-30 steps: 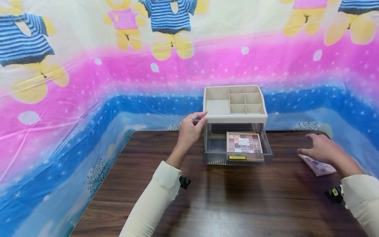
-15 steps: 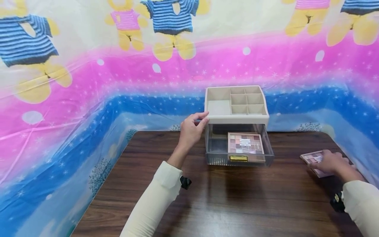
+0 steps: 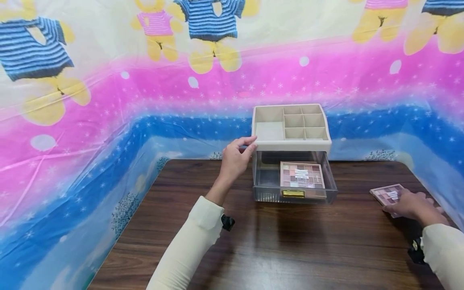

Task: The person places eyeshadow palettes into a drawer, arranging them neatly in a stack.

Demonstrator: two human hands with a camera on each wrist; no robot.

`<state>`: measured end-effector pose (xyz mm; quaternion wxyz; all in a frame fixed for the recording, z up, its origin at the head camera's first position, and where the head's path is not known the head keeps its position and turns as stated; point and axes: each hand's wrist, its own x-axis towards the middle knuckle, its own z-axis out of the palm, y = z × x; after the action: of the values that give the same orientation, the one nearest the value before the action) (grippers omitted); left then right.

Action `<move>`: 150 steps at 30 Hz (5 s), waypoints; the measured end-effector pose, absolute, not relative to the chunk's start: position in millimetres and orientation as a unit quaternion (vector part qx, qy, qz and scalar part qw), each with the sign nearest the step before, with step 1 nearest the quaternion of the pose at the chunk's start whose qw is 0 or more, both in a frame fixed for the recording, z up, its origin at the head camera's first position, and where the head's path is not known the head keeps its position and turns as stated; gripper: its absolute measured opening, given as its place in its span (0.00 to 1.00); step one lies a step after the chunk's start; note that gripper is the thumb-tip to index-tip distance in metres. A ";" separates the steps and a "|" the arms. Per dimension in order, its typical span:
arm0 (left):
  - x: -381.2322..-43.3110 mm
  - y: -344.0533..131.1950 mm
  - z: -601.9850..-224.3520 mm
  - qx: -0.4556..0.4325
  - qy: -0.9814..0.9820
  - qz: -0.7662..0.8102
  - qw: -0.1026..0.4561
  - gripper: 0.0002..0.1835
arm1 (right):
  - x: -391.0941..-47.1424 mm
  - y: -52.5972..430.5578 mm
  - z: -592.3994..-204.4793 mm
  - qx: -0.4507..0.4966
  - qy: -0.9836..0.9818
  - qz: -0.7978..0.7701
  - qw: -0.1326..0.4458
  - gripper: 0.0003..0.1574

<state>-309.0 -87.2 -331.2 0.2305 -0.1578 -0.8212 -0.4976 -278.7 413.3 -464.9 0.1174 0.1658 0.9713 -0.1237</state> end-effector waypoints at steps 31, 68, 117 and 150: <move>-311.3 -87.1 -332.6 -0.160 -0.817 -0.506 0.226 0.14 | -270.3 415.7 -462.7 0.055 0.988 -0.142 -0.030 0.62; -311.2 -87.1 -333.4 -0.161 -0.816 -0.504 0.232 0.14 | -213.0 312.5 -302.9 -0.236 0.946 -0.163 -0.153 0.51; -309.8 -88.4 -332.7 -0.164 -0.818 -0.503 0.224 0.14 | -195.2 184.4 -298.3 -0.315 0.892 -0.156 -0.283 0.21; -311.5 -87.5 -331.9 -0.163 -0.814 -0.507 0.234 0.13 | -176.7 117.8 -360.6 -0.340 0.750 -0.024 -0.567 0.12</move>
<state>-311.5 -87.5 -331.9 0.2342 -0.1631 -0.8135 -0.5066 -176.7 117.8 -360.6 -0.5669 -0.3402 0.7498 -0.0238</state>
